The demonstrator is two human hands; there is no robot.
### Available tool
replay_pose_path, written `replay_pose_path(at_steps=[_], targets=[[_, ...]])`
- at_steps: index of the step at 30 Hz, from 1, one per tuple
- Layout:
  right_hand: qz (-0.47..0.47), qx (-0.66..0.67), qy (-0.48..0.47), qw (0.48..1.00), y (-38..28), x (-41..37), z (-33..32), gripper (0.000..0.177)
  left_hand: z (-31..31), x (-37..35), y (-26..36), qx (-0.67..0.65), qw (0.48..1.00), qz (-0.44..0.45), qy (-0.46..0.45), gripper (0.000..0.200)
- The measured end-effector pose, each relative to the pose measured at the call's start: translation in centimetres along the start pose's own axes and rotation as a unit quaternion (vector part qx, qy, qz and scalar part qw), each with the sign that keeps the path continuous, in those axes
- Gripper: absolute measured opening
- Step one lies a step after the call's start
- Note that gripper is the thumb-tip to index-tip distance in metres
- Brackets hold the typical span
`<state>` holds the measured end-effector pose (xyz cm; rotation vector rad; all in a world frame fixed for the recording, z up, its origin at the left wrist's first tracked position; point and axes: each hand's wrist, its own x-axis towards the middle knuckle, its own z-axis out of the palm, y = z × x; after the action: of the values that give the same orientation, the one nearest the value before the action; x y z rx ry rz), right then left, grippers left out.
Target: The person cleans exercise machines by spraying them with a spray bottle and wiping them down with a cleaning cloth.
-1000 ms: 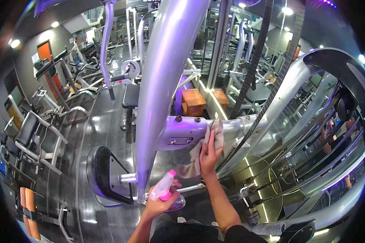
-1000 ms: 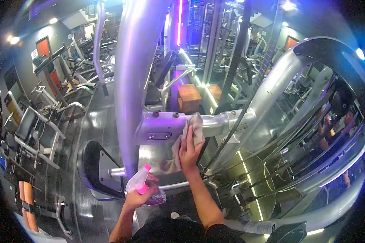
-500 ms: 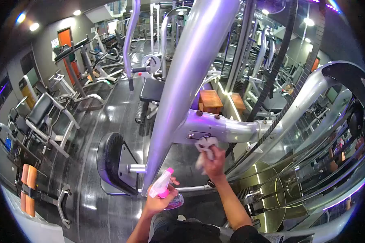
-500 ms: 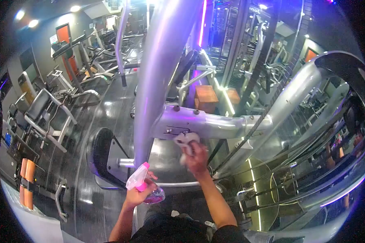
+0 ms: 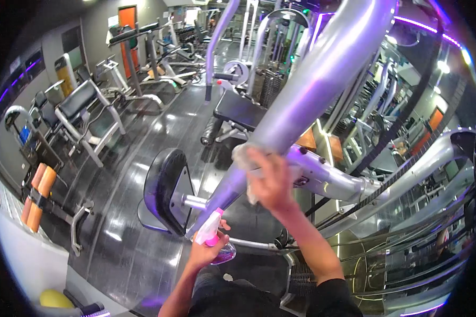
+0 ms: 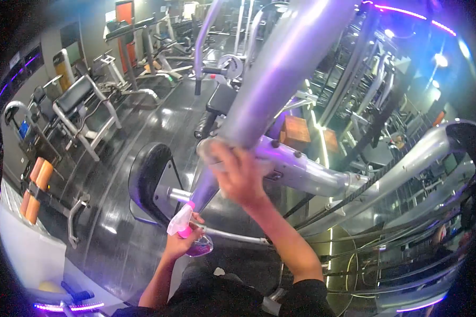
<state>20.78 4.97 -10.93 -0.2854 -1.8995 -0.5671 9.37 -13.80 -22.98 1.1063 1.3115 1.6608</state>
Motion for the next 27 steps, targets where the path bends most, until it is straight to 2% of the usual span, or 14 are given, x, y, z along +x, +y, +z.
replay_pose_path(at_steps=[2,3,5,6,8,11,14,16,17,19,21,22,24,27], targets=[[-0.054,0.048,-0.138,0.988,-3.0,-4.4,2.8,0.018,-0.4,-0.5,-0.9,-0.025,0.999,-0.014,0.039,0.045],[-0.058,0.055,-0.139,0.987,-4.3,-6.4,3.7,0.018,-0.8,-0.7,-1.4,-0.025,0.998,-0.018,0.053,0.045],[-0.112,0.044,-0.259,0.958,-6.5,-9.2,4.9,0.012,-1.6,-1.5,-1.5,-0.021,0.996,-0.024,0.085,0.043],[-0.116,0.052,-0.259,0.957,-6.8,-9.0,5.0,0.012,-1.9,-2.0,-1.5,-0.021,0.995,-0.026,0.094,0.043],[-0.044,0.099,-0.227,0.968,-6.8,-8.3,5.3,0.011,-2.5,-2.8,-1.4,-0.02,0.994,-0.011,0.108,0.042],[0.028,0.026,-0.268,0.963,-4.4,-6.2,5.5,0.022,-3.4,-3.6,-1.1,0.018,0.993,0.012,0.115,0.043],[0.05,0.0,-0.235,0.971,-1.6,1.2,1.8,0.036,-4.0,-4.2,-1.4,0.018,0.992,0.014,0.126,0.044],[-0.012,-0.056,-0.093,0.994,-1.5,2.9,1.3,0.042,-4.2,-4.9,-1.0,0.014,0.991,0.003,0.134,0.044],[-0.013,-0.046,-0.093,0.995,-2.2,2.3,1.6,0.042,-4.4,-5.3,-0.9,0.022,0.99,-0.001,0.139,0.045],[-0.025,-0.035,-0.219,0.975,-4.4,-0.9,2.2,0.017,-4.8,-6.0,-0.7,0.052,0.988,-0.008,0.147,0.046],[0.16,0.065,-0.278,0.945,-8.0,-7.5,5.6,0.018,-5.4,-6.8,-0.4,0.064,0.987,-0.011,0.15,0.046],[0.162,0.071,-0.281,0.943,-8.9,-10.3,6.4,0.018,-5.6,-7.2,-0.4,0.07,0.987,-0.01,0.144,0.046],[-0.09,0.022,-0.345,0.934,-9.9,-12.7,7.1,0.024,-6.1,-8.1,-0.8,0.081,0.984,-0.019,0.155,0.046],[-0.09,0.051,-0.381,0.919,-9.5,-11.7,7.9,0.03,-6.2,-9.2,-0.9,0.074,0.983,-0.035,0.164,0.046]])
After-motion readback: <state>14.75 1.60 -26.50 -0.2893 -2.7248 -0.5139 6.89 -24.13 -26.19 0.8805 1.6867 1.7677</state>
